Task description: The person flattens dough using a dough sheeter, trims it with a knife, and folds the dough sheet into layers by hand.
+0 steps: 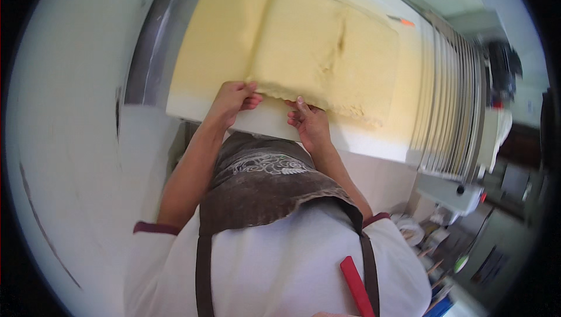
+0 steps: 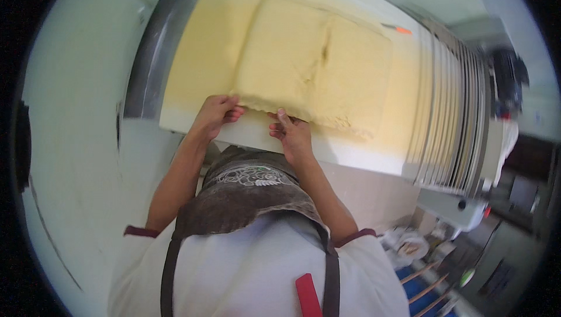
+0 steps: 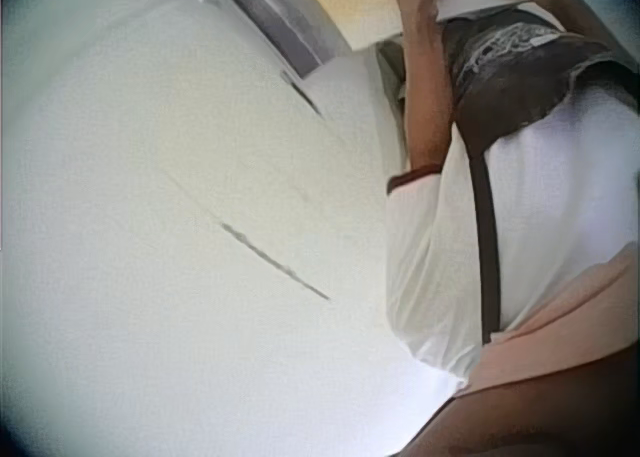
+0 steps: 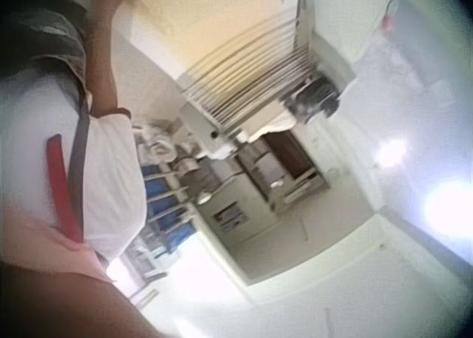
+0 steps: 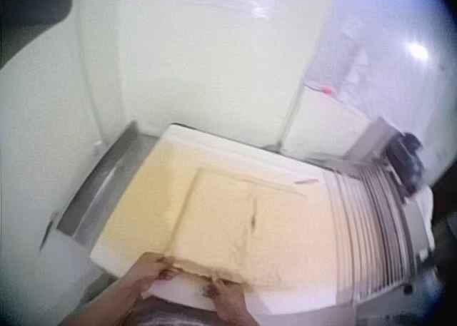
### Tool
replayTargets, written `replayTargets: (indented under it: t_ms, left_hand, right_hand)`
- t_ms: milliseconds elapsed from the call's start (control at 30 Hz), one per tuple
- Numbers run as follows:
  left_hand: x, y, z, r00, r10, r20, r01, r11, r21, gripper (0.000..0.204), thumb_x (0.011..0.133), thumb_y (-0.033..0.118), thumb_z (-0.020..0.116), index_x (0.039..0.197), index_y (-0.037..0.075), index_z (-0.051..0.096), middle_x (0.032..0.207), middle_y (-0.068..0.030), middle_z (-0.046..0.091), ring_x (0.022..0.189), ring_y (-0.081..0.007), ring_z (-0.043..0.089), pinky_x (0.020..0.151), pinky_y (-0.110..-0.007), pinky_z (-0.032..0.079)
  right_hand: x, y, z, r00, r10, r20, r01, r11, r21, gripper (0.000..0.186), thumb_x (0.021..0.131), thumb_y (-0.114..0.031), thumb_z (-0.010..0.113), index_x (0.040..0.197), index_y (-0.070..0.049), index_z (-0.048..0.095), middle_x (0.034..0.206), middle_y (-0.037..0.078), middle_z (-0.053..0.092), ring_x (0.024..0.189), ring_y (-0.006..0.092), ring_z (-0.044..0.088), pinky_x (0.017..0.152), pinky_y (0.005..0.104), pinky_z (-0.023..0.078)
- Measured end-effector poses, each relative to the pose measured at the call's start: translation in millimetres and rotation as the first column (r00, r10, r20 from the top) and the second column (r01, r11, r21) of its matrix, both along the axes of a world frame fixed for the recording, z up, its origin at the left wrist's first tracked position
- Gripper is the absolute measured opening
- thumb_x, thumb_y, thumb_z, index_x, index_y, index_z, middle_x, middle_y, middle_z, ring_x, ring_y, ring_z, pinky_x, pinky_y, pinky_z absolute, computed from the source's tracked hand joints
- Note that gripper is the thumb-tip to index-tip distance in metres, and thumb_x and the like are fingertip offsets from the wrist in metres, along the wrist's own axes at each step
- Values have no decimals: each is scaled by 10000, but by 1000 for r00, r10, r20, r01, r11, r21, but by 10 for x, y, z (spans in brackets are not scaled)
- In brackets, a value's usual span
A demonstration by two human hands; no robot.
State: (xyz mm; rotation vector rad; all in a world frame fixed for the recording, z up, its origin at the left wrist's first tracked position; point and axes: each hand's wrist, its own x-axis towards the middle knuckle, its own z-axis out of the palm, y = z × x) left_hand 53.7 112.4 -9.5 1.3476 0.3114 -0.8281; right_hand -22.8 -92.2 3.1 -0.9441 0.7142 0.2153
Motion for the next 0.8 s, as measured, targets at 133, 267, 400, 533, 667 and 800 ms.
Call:
replayTargets:
  t_ms: [133,267,400,533,667,800]
  left_hand:
    - [-41,48,-73,996,65,66,-67,997,24,307,944,277,612,878,-22,628,747,-85,649,606,-119,576,576,-260,500]
    - [24,102,222,956,-292,27,279,933,228,267,917,254,640,882,-11,648,624,-60,605,505,-119,521,513,-270,452]
    - [-174,-189,484,683,-570,457,255,773,581,248,914,250,633,880,5,652,637,-51,613,549,-120,561,514,-267,453]
    - [-191,-1095,725,-24,-665,747,22,746,665,565,896,281,580,1351,-27,451,1416,-238,420,1328,-323,408,1089,-459,312]
    - [-55,-1416,456,-42,-811,584,-62,585,809,719,894,317,550,1438,-68,280,1517,-236,260,1434,-327,224,1163,-492,133]
    - [-15,-1406,490,-4,-856,518,-45,517,855,719,904,361,512,1433,-70,285,1515,-237,267,1433,-326,224,1165,-494,119]
  right_hand:
    - [-222,-278,-66,992,-122,27,125,972,-199,238,944,-235,614,941,4,614,809,80,647,605,134,574,556,269,502]
    - [-332,-355,-129,984,-155,84,170,959,-227,274,947,-238,609,844,15,626,704,72,627,601,128,581,560,263,502]
    - [-354,-620,140,941,300,-156,-335,767,-547,276,898,-273,667,813,-13,632,663,62,626,552,164,582,549,298,501]
    - [-147,-725,542,957,291,12,20,-24,-1000,227,774,-242,756,900,-89,644,748,50,630,719,255,574,699,404,438]
    - [129,-763,415,958,284,-34,-17,-60,-998,230,789,-274,723,927,-118,627,840,32,619,840,258,540,787,421,355]
    - [156,-754,361,956,291,-33,-4,-99,-995,234,790,-264,721,942,-116,624,854,30,612,842,255,546,780,423,354]
